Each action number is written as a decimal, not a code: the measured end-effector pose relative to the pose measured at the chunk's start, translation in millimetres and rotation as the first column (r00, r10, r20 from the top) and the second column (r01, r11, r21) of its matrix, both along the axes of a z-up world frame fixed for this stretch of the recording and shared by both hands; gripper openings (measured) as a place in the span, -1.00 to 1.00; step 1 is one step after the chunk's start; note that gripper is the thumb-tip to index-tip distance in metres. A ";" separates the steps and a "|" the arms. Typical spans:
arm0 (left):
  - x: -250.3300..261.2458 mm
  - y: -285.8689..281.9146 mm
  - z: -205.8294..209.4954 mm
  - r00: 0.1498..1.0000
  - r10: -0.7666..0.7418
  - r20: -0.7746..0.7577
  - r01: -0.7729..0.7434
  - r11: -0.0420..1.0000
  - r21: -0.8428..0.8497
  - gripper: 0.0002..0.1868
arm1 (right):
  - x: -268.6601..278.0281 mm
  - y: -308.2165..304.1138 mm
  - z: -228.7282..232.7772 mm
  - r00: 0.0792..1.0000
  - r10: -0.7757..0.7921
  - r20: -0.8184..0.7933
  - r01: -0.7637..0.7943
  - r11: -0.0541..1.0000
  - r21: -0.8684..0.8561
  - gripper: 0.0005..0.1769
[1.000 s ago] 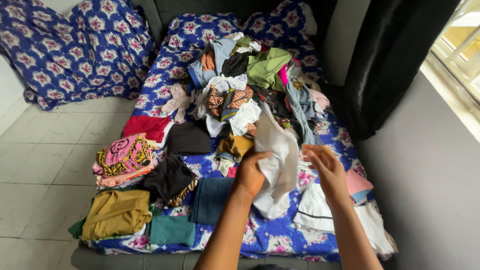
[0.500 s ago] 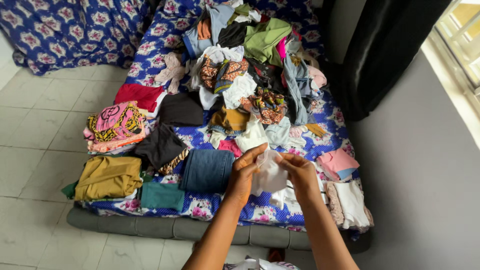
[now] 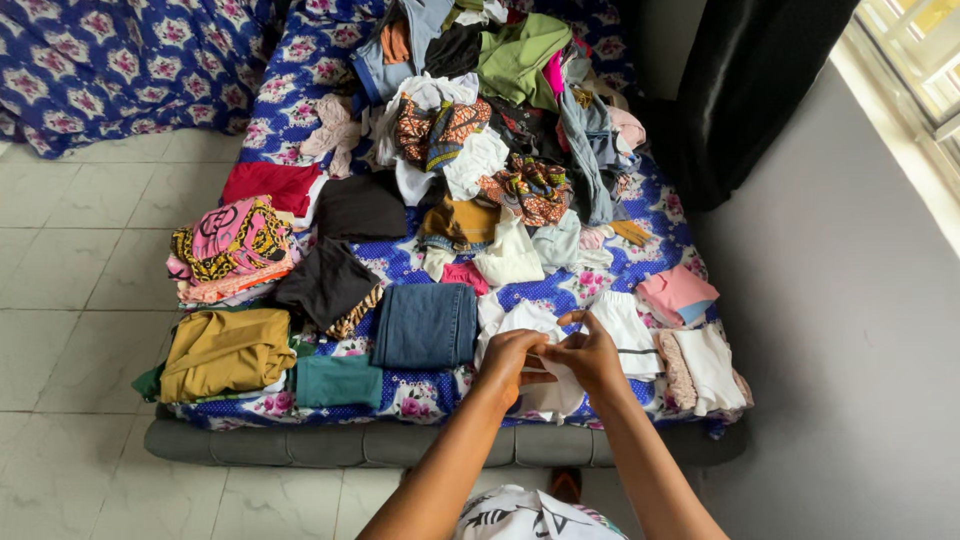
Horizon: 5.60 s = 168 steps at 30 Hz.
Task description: The person folds several items of clothing including a black shirt, a white shirt, a light blue pair of shorts, and another white garment on a bed.
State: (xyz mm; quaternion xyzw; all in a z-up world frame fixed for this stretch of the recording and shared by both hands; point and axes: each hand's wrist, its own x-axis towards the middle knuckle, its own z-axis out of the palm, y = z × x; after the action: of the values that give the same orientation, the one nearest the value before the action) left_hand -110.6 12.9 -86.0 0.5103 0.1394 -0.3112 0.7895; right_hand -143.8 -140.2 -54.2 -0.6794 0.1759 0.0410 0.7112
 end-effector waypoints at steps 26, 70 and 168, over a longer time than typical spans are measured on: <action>0.6 14.9 -29.1 0.974 0.210 -0.086 -0.227 0.908 -0.352 -0.81 | 17.2 -47.3 -35.3 0.991 0.131 -0.001 -0.091 0.692 0.716 -0.68; 90.7 67.6 55.8 0.987 0.074 0.146 -0.081 0.996 0.043 -0.59 | -12.4 -135.8 -29.0 0.997 0.062 0.043 0.001 0.555 -0.832 -0.69; 107.2 30.1 32.8 0.992 0.124 -0.023 -0.126 0.975 -0.185 -0.16 | 59.1 21.4 44.7 0.946 0.230 0.229 -0.299 0.892 0.338 -0.53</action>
State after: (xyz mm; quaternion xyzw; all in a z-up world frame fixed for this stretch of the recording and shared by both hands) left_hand -3.4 43.1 -53.1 0.4225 0.1460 -0.2757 0.8510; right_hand -84.7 -118.8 -9.5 -0.5523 0.0044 0.1075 0.8267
